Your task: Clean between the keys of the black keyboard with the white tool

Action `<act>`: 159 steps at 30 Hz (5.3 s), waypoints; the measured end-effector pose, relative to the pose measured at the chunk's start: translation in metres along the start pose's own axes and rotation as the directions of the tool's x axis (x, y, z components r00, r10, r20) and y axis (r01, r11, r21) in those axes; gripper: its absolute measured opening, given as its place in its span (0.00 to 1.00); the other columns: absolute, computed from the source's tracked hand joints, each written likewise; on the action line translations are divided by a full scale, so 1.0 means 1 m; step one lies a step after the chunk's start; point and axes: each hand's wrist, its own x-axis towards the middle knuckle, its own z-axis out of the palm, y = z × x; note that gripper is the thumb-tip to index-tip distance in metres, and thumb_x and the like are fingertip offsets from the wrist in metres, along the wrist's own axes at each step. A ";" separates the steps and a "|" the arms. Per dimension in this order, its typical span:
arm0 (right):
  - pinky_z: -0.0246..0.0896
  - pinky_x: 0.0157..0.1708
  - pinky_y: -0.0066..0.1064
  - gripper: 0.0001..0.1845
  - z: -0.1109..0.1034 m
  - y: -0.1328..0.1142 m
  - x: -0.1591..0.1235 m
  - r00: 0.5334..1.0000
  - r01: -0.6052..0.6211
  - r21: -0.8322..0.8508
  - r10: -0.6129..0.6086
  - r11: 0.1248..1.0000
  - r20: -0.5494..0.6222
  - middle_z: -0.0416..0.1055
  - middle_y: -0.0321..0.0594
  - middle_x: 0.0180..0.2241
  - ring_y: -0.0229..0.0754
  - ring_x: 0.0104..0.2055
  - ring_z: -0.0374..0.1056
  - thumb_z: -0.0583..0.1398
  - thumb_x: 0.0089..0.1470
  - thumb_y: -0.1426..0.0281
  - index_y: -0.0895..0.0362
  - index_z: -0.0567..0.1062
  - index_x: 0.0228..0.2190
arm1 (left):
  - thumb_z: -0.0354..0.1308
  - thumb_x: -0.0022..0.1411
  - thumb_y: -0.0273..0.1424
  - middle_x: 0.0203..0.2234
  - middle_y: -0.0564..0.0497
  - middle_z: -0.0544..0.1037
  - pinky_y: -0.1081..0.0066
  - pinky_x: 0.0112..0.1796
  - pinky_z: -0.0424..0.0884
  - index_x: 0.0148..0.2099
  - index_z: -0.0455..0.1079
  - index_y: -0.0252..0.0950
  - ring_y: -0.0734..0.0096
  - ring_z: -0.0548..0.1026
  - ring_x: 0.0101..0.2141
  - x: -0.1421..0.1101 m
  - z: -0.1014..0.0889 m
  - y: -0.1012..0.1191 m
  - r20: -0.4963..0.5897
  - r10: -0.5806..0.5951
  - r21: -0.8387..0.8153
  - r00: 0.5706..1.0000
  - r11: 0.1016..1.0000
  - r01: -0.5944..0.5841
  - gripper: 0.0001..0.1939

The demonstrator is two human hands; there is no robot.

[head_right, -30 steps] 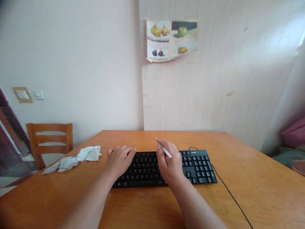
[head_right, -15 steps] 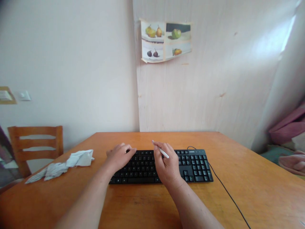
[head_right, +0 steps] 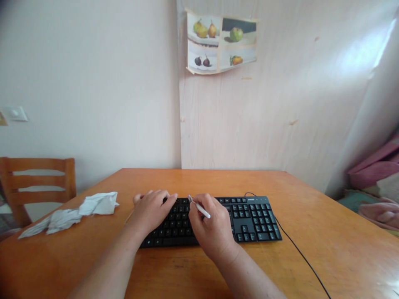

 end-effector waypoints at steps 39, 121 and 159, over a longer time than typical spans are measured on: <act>0.58 0.34 0.32 0.05 0.002 -0.003 -0.007 0.992 0.086 -0.066 -0.080 0.994 0.098 0.71 0.36 0.29 0.40 0.32 0.67 0.57 0.63 0.72 0.54 0.70 0.33 | 0.50 0.62 0.56 0.35 0.44 0.82 0.50 0.48 0.57 0.31 0.72 0.41 0.51 0.74 0.42 -0.003 0.004 0.005 -0.126 -0.014 0.083 0.992 0.996 0.025 0.25; 0.55 0.26 0.28 0.10 -0.004 0.002 0.001 0.992 -0.124 0.003 0.124 0.992 0.019 0.67 0.32 0.22 0.37 0.25 0.62 0.57 0.61 0.67 0.54 0.71 0.28 | 0.49 0.61 0.56 0.36 0.43 0.82 0.48 0.51 0.55 0.30 0.71 0.41 0.50 0.74 0.43 -0.002 0.001 0.007 -0.071 -0.070 0.066 0.995 0.995 0.075 0.25; 0.56 0.29 0.29 0.05 -0.006 0.002 0.000 0.987 -0.154 -0.069 0.156 0.986 0.032 0.69 0.34 0.25 0.40 0.29 0.64 0.58 0.58 0.70 0.54 0.72 0.29 | 0.49 0.62 0.56 0.34 0.44 0.82 0.49 0.49 0.56 0.30 0.71 0.41 0.51 0.74 0.41 -0.002 0.002 0.005 -0.089 -0.038 0.077 0.995 0.996 0.045 0.26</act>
